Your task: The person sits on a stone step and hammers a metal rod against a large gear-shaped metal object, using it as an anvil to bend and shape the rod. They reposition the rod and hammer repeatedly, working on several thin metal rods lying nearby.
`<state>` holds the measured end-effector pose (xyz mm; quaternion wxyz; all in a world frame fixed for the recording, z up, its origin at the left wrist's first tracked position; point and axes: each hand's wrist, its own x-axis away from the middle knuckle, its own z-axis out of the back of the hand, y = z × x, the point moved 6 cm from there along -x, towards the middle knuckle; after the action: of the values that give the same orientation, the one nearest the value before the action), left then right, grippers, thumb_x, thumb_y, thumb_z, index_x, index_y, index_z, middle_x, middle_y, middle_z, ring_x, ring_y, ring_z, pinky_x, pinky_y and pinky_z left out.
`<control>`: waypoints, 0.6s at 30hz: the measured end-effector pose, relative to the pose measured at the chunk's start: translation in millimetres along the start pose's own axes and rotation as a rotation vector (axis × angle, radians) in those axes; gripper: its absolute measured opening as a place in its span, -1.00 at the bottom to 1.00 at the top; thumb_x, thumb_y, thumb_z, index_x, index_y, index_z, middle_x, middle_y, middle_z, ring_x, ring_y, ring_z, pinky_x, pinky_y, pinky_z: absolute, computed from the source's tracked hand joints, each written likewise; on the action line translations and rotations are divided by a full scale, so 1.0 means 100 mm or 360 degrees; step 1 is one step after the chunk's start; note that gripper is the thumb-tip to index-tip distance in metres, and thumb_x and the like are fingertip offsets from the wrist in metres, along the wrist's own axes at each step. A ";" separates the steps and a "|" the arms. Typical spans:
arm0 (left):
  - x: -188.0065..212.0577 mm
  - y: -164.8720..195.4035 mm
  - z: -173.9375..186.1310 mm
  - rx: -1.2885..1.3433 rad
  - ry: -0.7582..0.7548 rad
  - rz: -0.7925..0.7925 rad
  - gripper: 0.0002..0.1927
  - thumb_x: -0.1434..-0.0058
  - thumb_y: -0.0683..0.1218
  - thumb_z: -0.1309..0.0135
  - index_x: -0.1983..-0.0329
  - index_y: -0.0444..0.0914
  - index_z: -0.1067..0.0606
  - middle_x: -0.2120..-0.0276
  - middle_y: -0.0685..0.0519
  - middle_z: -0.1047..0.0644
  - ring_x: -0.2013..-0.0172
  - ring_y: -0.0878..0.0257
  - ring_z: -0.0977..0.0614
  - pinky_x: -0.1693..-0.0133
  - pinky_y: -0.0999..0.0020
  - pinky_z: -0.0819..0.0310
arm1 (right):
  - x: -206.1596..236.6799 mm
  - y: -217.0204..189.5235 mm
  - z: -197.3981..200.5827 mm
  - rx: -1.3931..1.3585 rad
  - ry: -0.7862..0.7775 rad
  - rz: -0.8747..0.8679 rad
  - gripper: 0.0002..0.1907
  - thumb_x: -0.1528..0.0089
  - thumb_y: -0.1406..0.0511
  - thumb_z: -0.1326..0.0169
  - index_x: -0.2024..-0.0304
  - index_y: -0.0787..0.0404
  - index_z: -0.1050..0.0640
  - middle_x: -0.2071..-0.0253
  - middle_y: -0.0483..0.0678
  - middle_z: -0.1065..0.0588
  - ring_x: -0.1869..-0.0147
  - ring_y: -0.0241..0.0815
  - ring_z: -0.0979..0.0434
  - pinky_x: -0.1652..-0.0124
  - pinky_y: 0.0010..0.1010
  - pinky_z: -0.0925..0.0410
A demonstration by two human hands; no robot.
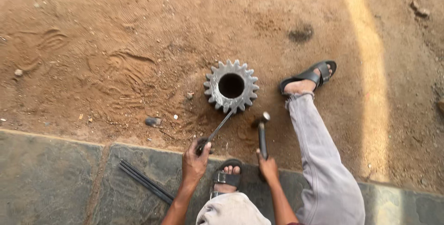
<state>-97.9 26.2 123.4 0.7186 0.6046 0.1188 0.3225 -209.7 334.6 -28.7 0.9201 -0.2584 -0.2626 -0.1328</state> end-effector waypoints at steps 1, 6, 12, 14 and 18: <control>-0.09 0.17 -0.01 -0.0117 0.0010 0.0024 -0.69 -0.33 -0.03 -0.11 -0.04 -0.30 -0.55 0.32 -0.07 -0.70 0.38 0.23 -0.74 0.32 0.33 -0.63 | 0.02 0.06 -0.07 0.0004 -0.0083 -0.0104 -0.03 -0.13 -0.40 0.04 0.27 0.45 -0.60 0.42 0.36 -0.58 0.26 0.29 -0.65 0.20 0.05 -0.45; -0.92 0.80 -0.62 -0.0218 0.0045 -0.0458 -0.60 -0.37 0.11 -0.02 -0.01 -0.29 -0.57 0.27 -0.09 -0.65 0.44 0.22 -0.71 0.49 0.26 -0.67 | 0.08 0.22 -0.22 -0.0580 -0.0340 -0.0462 -0.11 -0.17 -0.36 -0.02 0.51 0.41 -0.50 0.61 0.12 -0.39 0.48 0.21 -0.51 0.38 0.11 -0.37; -1.86 0.34 -1.77 -0.0680 -0.0299 -0.0646 -0.64 -0.43 0.10 0.03 0.07 -0.29 -0.53 0.31 -0.10 -0.59 0.35 0.06 -0.65 0.29 0.10 -0.55 | -0.01 0.22 -0.20 -0.0845 -0.0381 -0.0674 -0.25 -0.18 -0.26 -0.05 0.42 0.34 -0.58 0.64 0.04 -0.36 0.65 0.02 -0.40 0.57 -0.11 -0.27; -1.77 -0.05 -1.89 -0.0823 -0.0329 -0.0586 -0.66 -0.45 0.09 0.05 0.10 -0.28 -0.52 0.33 -0.10 -0.57 0.33 0.00 -0.62 0.23 0.04 -0.50 | -0.05 0.24 -0.19 -0.0713 -0.0337 -0.0592 -0.21 -0.19 -0.28 -0.05 0.43 0.37 -0.62 0.64 0.02 -0.42 0.65 -0.11 -0.41 0.59 -0.23 -0.28; -1.15 -0.92 -1.80 -0.0701 -0.0205 -0.0041 -0.63 -0.51 0.11 0.17 0.12 -0.27 -0.48 0.34 -0.33 -0.54 0.24 -0.31 -0.56 0.23 -0.18 -0.39 | 0.01 0.33 -0.30 -0.0893 -0.0362 -0.0604 -0.21 -0.19 -0.26 -0.03 0.43 0.40 -0.58 0.68 0.07 -0.34 0.69 -0.02 -0.37 0.62 -0.19 -0.27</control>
<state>-257.2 94.0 -31.6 0.8434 0.4510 0.0072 0.2920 -183.7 345.7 -64.0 0.7372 -0.4607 -0.3601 -0.3387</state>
